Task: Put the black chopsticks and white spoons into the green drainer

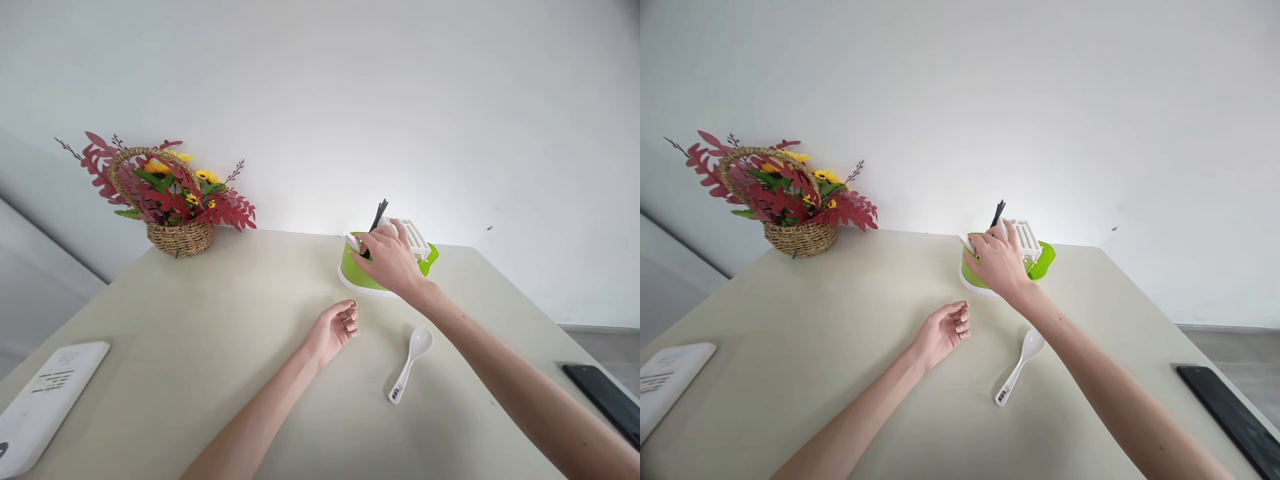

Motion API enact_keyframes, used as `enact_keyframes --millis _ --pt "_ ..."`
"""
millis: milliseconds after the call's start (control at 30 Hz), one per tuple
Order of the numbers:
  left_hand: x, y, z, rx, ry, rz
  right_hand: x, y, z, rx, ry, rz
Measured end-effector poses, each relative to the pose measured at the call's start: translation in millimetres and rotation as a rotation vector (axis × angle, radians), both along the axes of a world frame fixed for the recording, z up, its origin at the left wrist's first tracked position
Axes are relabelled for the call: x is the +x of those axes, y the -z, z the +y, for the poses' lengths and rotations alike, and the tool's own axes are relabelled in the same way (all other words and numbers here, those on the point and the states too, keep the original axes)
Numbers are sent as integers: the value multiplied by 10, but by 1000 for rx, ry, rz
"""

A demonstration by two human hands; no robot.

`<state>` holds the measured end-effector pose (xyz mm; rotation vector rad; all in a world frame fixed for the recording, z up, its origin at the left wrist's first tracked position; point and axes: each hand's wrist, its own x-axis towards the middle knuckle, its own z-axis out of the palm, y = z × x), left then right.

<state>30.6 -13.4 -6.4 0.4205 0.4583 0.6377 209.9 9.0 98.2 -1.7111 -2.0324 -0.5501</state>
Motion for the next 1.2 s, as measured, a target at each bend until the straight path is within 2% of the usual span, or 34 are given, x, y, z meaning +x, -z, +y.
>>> enact_keyframes --millis 167,267,433,600,733,900,1000,1200 --pt "-3 32 12 7 -3 -9 36 -31 -79 -68 -31 46" --pt "-4 47 17 12 -5 -10 70 -28 -203 6 -56 72" --pt "-8 53 17 14 -7 -7 157 9 -611 204 -164 93" --pt "-16 49 25 16 -5 -4 373 124 -1106 233 -233 59" --pt "-13 33 28 13 -2 -1 651 341 -1428 89 -199 2" --pt "-2 -8 10 10 -16 34 980 650 -1729 -228 -121 -56" --pt "0 -32 -5 22 -26 50 1087 787 -1835 -365 -68 -50" --pt "-4 -59 -27 43 -40 61 1098 905 -1872 -454 -56 -46"
